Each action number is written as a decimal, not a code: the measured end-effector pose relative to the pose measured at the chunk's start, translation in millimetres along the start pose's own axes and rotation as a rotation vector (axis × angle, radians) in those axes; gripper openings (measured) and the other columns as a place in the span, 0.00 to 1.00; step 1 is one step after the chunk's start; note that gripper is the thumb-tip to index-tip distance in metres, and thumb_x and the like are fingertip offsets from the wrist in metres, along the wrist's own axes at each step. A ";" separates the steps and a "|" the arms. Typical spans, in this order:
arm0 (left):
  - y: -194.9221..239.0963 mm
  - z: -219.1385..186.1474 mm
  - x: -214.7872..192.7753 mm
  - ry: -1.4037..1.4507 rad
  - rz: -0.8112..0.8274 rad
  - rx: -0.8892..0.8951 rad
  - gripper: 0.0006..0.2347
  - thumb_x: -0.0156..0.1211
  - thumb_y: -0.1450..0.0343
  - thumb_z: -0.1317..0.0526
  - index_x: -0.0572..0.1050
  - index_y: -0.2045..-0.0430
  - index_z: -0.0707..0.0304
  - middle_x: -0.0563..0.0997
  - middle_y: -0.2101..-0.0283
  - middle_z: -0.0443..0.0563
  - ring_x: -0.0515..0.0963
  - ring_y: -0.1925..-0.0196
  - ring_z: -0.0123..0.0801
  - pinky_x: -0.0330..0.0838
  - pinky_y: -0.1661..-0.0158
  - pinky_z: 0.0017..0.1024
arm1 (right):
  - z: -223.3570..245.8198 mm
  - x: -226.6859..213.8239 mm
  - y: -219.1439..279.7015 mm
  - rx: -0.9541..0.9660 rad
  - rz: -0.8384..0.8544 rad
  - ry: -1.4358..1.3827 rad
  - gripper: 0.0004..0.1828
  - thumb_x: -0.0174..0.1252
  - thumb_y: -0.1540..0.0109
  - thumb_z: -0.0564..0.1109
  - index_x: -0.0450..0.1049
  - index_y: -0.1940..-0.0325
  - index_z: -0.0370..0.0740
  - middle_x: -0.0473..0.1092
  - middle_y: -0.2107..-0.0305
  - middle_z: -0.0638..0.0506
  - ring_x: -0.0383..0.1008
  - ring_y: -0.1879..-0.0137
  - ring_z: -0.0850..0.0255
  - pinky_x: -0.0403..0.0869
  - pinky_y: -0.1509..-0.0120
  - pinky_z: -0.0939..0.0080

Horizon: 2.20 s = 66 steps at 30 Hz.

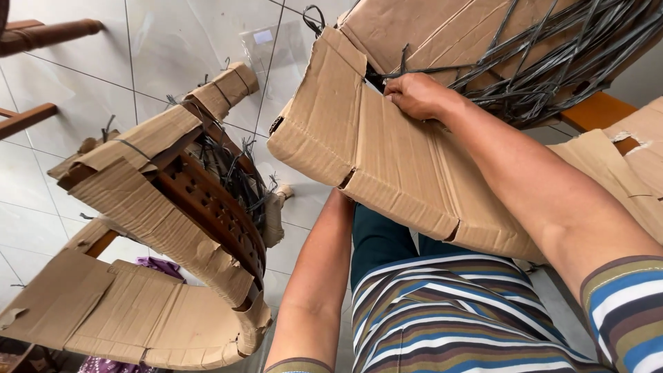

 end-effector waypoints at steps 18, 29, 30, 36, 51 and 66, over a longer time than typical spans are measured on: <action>5.4 84.8 -76.6 -0.091 0.043 -0.024 0.15 0.44 0.21 0.53 0.76 0.63 0.64 0.80 0.66 0.54 0.80 0.68 0.36 0.75 0.58 0.34 | 1.5 16.5 6.8 0.032 0.048 -0.343 0.13 0.53 0.34 0.49 0.83 0.53 0.55 0.79 0.65 0.46 0.77 0.55 0.52 0.73 0.51 0.53; -10.8 21.5 0.7 -0.149 0.074 -0.040 0.15 0.47 0.22 0.54 0.77 0.67 0.65 0.80 0.72 0.55 0.81 0.71 0.37 0.75 0.60 0.34 | 7.5 2.0 2.7 0.173 0.168 -0.198 0.13 0.51 0.29 0.51 0.78 0.63 0.49 0.74 0.68 0.57 0.68 0.62 0.63 0.65 0.58 0.58; -9.3 17.3 1.8 -0.152 0.075 -0.036 0.15 0.47 0.22 0.54 0.77 0.67 0.65 0.80 0.72 0.55 0.81 0.71 0.37 0.75 0.60 0.34 | 2.3 3.4 -1.8 0.138 0.133 -0.170 0.13 0.51 0.29 0.49 0.76 0.66 0.49 0.72 0.69 0.56 0.66 0.61 0.62 0.63 0.58 0.56; 11.6 2.6 -12.8 -0.181 0.067 0.002 0.15 0.48 0.22 0.55 0.77 0.70 0.66 0.80 0.75 0.55 0.81 0.73 0.37 0.75 0.61 0.34 | -0.5 -31.4 28.7 -0.010 -0.073 0.000 0.23 0.48 0.25 0.60 0.69 0.66 0.41 0.64 0.72 0.46 0.62 0.68 0.51 0.58 0.63 0.49; 112.6 -92.2 -23.5 -0.396 0.124 0.234 0.13 0.51 0.25 0.55 0.78 0.74 0.62 0.83 0.77 0.52 0.85 0.71 0.37 0.75 0.59 0.34 | 43.3 -96.0 241.6 -0.027 -0.232 -0.410 0.16 0.50 0.30 0.49 0.80 0.59 0.40 0.70 0.76 0.49 0.68 0.68 0.57 0.67 0.60 0.57; 206.9 -136.6 -28.7 -0.523 0.093 0.489 0.13 0.56 0.27 0.52 0.81 0.71 0.63 0.79 0.45 0.57 0.79 0.45 0.56 0.72 0.46 0.46 | 109.2 -29.4 303.4 -0.137 -0.234 -0.252 0.15 0.49 0.29 0.54 0.80 0.56 0.47 0.78 0.70 0.44 0.77 0.60 0.50 0.73 0.50 0.51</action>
Point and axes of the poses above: each hand's wrist, its own y-axis away from the middle knuckle, its own x-axis out of the palm, z = x × y, the point moved 6 cm from there along -y, towards the middle knuckle
